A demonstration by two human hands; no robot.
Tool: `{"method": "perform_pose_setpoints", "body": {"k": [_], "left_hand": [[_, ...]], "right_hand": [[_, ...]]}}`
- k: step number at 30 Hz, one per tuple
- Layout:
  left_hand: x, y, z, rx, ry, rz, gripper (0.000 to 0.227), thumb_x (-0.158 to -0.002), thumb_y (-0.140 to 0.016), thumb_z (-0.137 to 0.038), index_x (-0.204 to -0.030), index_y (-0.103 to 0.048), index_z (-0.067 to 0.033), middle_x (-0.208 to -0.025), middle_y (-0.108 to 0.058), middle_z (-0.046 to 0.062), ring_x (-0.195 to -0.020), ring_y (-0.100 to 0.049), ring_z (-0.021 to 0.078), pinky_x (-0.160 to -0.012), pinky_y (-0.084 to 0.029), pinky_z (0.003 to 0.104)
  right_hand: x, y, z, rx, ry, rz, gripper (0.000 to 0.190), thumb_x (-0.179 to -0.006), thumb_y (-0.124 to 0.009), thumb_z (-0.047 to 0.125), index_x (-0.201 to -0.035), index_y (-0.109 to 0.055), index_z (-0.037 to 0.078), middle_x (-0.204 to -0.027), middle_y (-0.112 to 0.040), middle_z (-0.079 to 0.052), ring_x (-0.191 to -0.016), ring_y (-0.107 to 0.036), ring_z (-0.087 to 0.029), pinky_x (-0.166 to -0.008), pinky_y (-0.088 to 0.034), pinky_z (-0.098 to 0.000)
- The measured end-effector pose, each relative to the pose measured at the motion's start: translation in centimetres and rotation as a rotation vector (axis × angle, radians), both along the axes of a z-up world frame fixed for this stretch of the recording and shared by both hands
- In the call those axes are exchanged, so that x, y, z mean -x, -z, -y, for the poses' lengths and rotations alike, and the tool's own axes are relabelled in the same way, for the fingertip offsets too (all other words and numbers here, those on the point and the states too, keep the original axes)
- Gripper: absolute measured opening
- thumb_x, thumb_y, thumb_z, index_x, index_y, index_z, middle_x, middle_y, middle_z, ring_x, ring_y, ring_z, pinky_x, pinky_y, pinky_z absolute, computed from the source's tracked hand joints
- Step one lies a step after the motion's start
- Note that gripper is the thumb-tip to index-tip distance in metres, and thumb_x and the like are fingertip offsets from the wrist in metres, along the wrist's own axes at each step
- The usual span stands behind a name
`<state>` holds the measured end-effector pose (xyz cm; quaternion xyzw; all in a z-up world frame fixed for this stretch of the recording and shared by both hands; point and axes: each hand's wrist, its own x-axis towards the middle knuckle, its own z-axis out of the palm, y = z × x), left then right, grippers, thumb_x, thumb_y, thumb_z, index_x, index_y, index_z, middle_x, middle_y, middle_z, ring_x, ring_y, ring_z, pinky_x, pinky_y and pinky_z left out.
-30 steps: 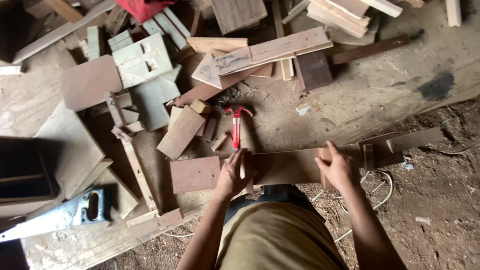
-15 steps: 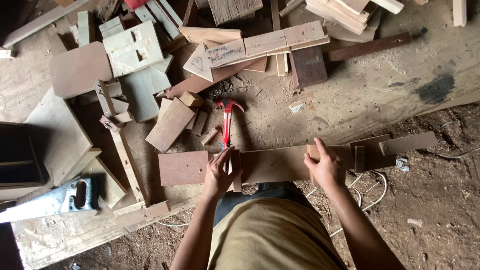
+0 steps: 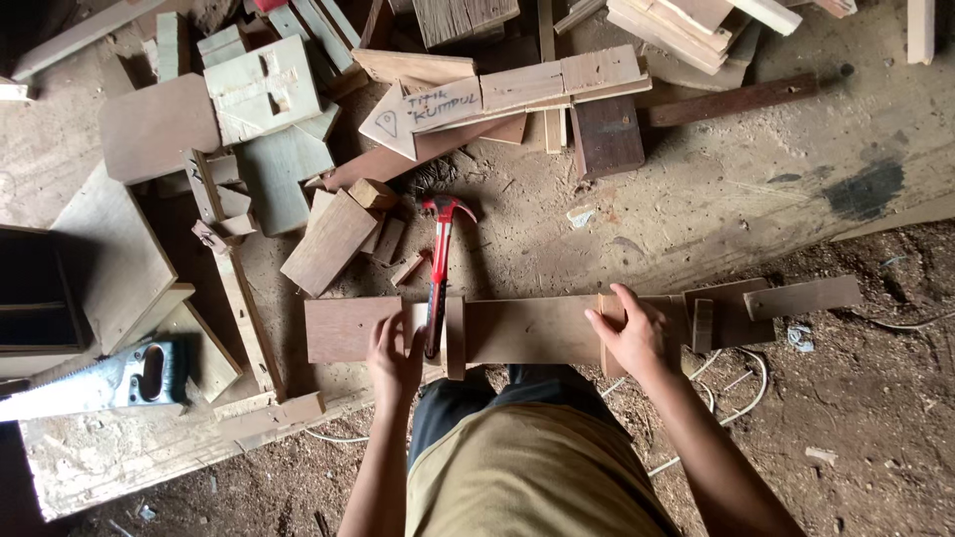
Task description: The person uses a hand saw to cut a wooden frame into smaller pieces. They then use a hammer to separate the cut pieces and remove nails from a wooden board.
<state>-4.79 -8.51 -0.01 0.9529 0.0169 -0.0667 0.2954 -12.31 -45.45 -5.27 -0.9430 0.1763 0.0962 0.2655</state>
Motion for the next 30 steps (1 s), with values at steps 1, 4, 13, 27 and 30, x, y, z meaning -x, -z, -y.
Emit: {"method": "perform_pose_setpoints", "body": {"k": [1, 4, 13, 27, 30], "left_hand": [[0.4, 0.0, -0.6, -0.059, -0.015, -0.075, 0.045, -0.085, -0.082, -0.018, -0.125, -0.067, -0.0056, -0.12, -0.069, 0.017, -0.104, -0.07, 0.0279, -0.088, -0.061, 0.037], [1.0, 0.4, -1.2, -0.122, 0.048, -0.148, 0.034, -0.089, -0.076, -0.021, -0.119, -0.068, -0.0059, -0.111, -0.072, 0.015, -0.091, -0.073, 0.0238, -0.079, -0.063, 0.036], [-1.3, 3.0, 0.6, 0.033, 0.105, -0.211, 0.037, -0.088, -0.073, -0.028, -0.109, -0.059, -0.0016, -0.093, -0.071, 0.027, -0.086, -0.068, 0.0471, -0.074, -0.055, 0.055], [-3.7, 1.1, -2.9, 0.228, 0.136, -0.397, 0.027, -0.088, -0.07, -0.025, -0.103, -0.059, -0.0047, -0.084, -0.07, 0.025, -0.077, -0.068, 0.0451, -0.068, -0.053, 0.055], [-3.1, -0.1, -3.6, 0.286, 0.147, -0.455, 0.023, -0.092, -0.067, -0.025, -0.101, -0.06, -0.0053, -0.079, -0.071, 0.019, -0.07, -0.07, 0.0342, -0.066, -0.056, 0.049]], "right_hand": [[-0.2, -0.3, 0.3, -0.019, 0.017, -0.178, 0.066, -0.09, -0.073, 0.053, -0.141, -0.058, 0.014, -0.086, -0.076, -0.012, -0.059, -0.063, -0.018, -0.05, -0.048, -0.0313], [-0.4, -2.0, 1.4, -0.072, 0.026, -0.09, 0.049, -0.1, -0.064, 0.033, -0.146, -0.059, 0.016, -0.077, -0.075, -0.011, -0.049, -0.05, -0.011, -0.047, -0.039, -0.0277], [-0.6, -4.1, 3.6, 0.055, -0.209, -0.529, 0.083, -0.082, -0.051, -0.01, -0.157, -0.032, 0.018, -0.165, -0.026, -0.007, -0.122, -0.037, -0.027, -0.078, -0.051, -0.0367], [-3.5, -3.9, 2.3, 0.403, -0.313, -0.493, 0.048, -0.076, -0.062, -0.012, -0.115, -0.07, 0.015, -0.149, -0.045, -0.002, -0.138, -0.04, -0.019, -0.12, -0.025, -0.0437], [-5.3, -4.0, 2.7, 0.341, -0.28, -0.321, 0.099, -0.072, -0.052, -0.031, -0.149, -0.053, 0.031, -0.141, -0.048, -0.005, -0.124, -0.046, -0.022, -0.105, -0.032, -0.0412]]}}
